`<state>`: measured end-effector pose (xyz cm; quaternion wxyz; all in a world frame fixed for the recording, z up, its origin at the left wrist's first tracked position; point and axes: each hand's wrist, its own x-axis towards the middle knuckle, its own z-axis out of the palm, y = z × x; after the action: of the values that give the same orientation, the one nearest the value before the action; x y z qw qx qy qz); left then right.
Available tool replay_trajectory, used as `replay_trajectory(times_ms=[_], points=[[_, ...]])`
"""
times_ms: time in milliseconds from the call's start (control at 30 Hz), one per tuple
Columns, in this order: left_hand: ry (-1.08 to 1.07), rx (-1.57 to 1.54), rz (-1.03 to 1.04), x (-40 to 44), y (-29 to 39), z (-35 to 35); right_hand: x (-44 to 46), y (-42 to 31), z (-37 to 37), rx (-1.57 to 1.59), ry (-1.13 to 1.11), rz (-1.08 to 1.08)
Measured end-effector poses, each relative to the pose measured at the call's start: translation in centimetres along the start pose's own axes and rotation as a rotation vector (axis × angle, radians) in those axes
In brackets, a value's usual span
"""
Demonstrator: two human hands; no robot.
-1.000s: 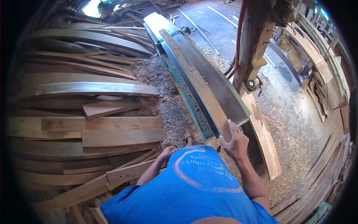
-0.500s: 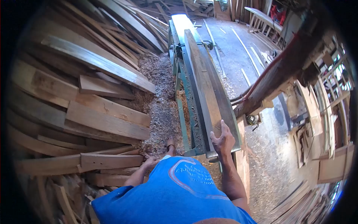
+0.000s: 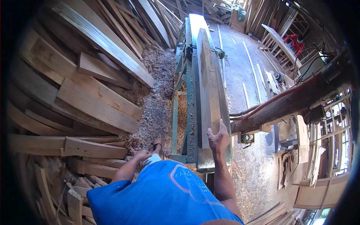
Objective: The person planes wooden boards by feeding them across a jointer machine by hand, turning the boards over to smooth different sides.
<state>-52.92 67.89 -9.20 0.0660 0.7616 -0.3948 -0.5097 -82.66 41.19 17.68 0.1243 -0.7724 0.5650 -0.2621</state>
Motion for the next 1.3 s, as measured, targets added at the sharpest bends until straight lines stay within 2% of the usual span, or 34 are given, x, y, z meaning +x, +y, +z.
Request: replay_trajectory(times_ms=[100, 300, 400, 500, 633, 867, 967, 1133, 1267, 1300], points=[[0.029, -0.066, 0.061, 1.5, 1.3, -0.3, 1.6, -0.5, 0.6, 0.002, -0.011, 0.013], [-0.019, 0.063, 0.111, 2.2, 2.8, -1.6, 4.8, -0.6, 2.6, -0.008, 0.025, -0.031], [0.044, 0.097, 0.127, 2.5, 1.2, -1.1, 6.4, -1.2, 3.3, -0.020, 0.029, -0.032], [-0.085, 0.030, 0.007, 2.2, -0.1, -1.4, 8.0, -1.0, 4.6, -0.015, 0.067, -0.073], [0.059, -0.012, -0.018, 1.2, -2.1, -0.4, 10.3, -1.0, 6.2, -0.028, 0.075, -0.085], [-0.022, -0.064, -0.061, 1.9, -3.9, 0.2, 14.9, -2.4, 7.7, -0.052, 0.012, 0.011], [0.072, -0.052, -0.143, 3.1, -5.1, 1.6, 16.8, -2.9, 8.7, -0.075, 0.007, 0.033], [-0.015, -0.150, -0.022, 2.4, -2.8, -1.4, 20.0, -2.7, 10.4, -0.064, 0.012, -0.002], [-0.038, -0.300, 0.140, 7.9, -2.5, -1.9, 22.0, -3.5, 11.0, -0.055, -0.016, 0.002], [0.045, -0.262, 0.222, 8.6, -0.8, -2.9, 22.5, -3.7, 11.2, -0.052, -0.019, 0.007]])
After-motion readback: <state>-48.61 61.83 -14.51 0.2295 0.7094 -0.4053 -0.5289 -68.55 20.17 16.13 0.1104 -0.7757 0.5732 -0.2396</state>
